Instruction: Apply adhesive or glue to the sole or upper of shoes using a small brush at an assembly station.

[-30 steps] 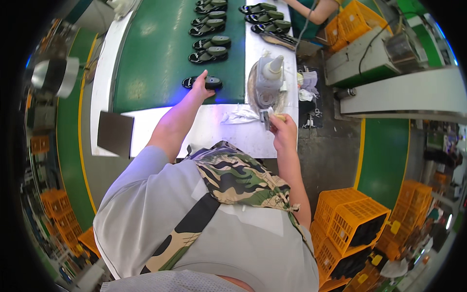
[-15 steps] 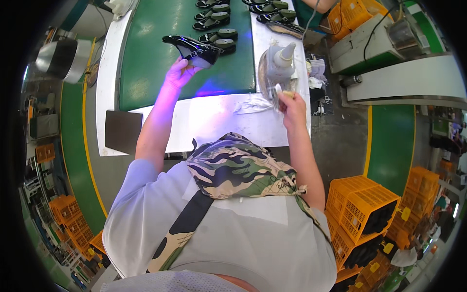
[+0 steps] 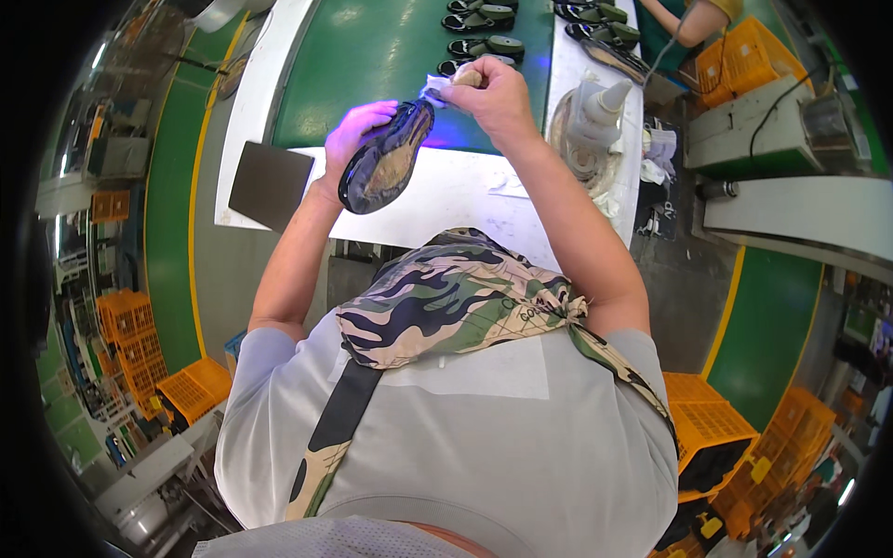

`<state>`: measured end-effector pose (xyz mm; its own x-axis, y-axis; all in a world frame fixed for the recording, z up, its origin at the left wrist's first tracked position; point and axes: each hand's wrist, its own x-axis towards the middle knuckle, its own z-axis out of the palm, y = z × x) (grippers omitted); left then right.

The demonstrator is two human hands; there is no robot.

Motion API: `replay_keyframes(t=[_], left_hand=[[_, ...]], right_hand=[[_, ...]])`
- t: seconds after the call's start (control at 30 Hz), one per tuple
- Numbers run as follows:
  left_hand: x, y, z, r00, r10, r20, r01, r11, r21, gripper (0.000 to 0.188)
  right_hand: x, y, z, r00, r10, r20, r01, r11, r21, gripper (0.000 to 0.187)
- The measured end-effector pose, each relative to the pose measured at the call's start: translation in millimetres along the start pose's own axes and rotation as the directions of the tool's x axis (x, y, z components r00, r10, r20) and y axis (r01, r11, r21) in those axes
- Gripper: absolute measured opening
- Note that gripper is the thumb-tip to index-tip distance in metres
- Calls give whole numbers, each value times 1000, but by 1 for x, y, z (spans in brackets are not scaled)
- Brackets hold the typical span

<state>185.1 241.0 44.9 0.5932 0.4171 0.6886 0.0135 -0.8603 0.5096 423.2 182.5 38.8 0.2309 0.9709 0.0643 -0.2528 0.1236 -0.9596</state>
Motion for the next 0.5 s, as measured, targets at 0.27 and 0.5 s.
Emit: replay_keyframes(t=[0.27,0.5], left_hand=[[-4,31,-20,998,58,-6,-56,978,203,46],[-15,25,-11,998,-60,16,53,964,262,47]], right_hand=[[-2,5,26,995,-18,96,18,1000,-3,19],[-24,-9,35,966,159,204,-202,957,209,24]])
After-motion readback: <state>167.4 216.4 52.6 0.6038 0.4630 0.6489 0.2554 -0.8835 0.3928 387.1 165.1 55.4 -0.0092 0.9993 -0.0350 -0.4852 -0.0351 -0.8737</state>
